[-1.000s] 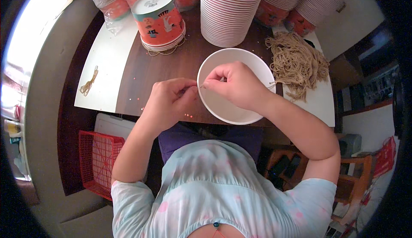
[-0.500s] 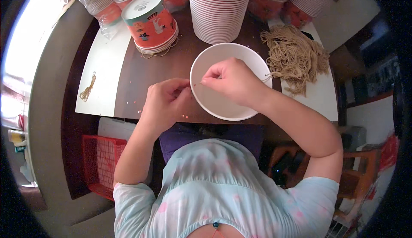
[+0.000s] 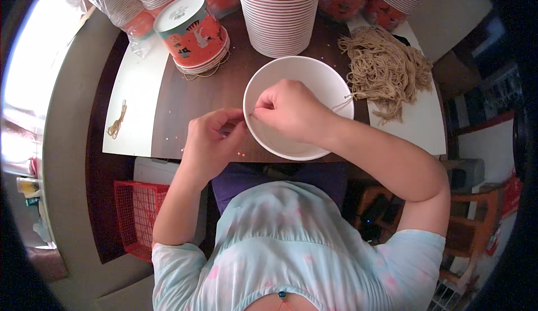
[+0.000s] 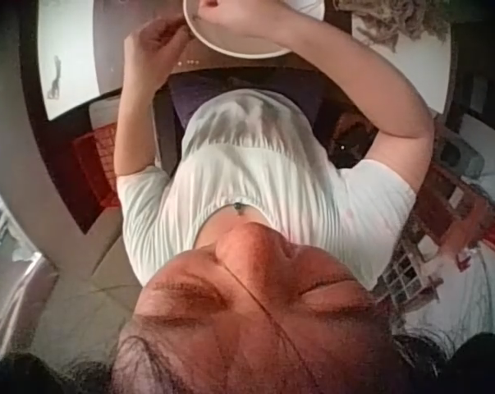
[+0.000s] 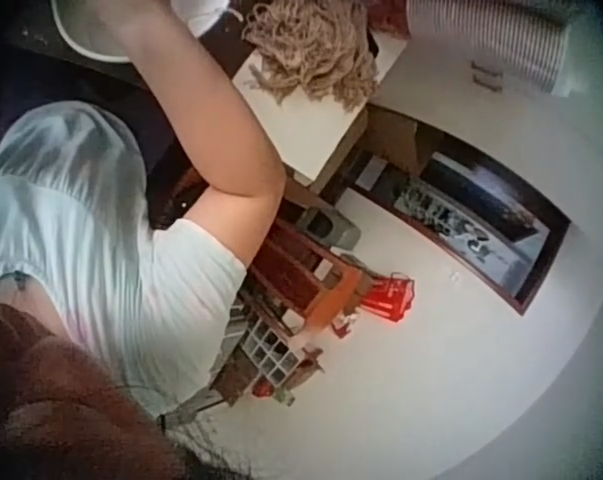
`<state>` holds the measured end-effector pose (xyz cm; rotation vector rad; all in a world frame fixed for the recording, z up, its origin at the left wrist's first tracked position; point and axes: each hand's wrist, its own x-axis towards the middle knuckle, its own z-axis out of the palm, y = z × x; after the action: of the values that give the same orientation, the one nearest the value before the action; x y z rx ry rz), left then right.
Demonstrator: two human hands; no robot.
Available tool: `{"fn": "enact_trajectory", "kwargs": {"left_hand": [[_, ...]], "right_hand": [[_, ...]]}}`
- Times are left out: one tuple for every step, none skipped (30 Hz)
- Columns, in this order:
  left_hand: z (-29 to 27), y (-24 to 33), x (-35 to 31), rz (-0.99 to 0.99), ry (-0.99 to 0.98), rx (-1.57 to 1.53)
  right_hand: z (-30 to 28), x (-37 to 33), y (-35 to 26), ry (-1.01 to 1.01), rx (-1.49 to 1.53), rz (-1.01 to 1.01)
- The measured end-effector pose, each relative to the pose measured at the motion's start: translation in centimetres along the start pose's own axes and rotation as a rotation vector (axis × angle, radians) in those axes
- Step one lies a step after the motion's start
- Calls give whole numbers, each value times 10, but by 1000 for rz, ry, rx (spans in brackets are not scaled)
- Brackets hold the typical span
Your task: Threading and knotting thin string handles onto paper buckets.
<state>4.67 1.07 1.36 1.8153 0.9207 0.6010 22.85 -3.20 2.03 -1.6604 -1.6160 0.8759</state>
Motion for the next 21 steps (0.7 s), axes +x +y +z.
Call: {"fn": "enact_trajectory", "kwargs": {"left_hand": [[0, -1, 0, 12, 5, -8], [0, -1, 0, 25, 11, -17], [0, 0, -1, 24, 14, -18], [0, 2, -1, 14, 13, -12], [0, 3, -1, 4, 12, -5], [0, 3, -1, 4, 12, -7], [0, 3, -1, 26, 14, 15], [0, 3, 0, 47, 15, 37], [0, 2, 0, 48, 14, 37], [0, -1, 0, 92, 29, 73], [0, -3, 0, 136, 43, 110], [0, -3, 0, 135, 45, 110], [0, -3, 1, 134, 48, 130], [1, -3, 1, 134, 51, 150], [1, 0, 0, 134, 51, 149], [2, 6, -1, 148, 56, 188], [3, 9, -2, 163, 62, 226], [3, 8, -1, 163, 63, 225], [4, 4, -2, 172, 83, 259], [4, 1, -3, 181, 102, 294], [3, -2, -4, 179, 106, 292]], "right_hand": [[1, 0, 1, -2, -1, -1], [2, 0, 2, -3, -3, -24], [2, 0, 3, -4, -6, -46], [1, -1, 2, -4, -7, -46], [-1, -2, 0, 2, -1, -42], [-1, -2, -1, 8, 5, -38], [-1, -2, -1, 8, 4, -38], [0, -1, -1, 4, -16, -41], [0, 0, 0, 1, -36, -45], [2, 1, -1, -1, -36, -46], [3, 1, -1, -6, -41, -44], [4, 2, -2, -10, -45, -42], [4, 2, -2, -10, -45, -42], [5, 1, -2, -5, -54, -37], [5, 1, -2, 1, -62, -32], [5, 1, -3, 0, -64, -32], [4, 1, -3, -35, -97, -38], [2, 1, -4, -70, -131, -43], [0, -1, -6, -74, -132, -45], [-3, -3, -9, -102, -71, -77], [-7, -6, -12, -129, -11, -109]]}}
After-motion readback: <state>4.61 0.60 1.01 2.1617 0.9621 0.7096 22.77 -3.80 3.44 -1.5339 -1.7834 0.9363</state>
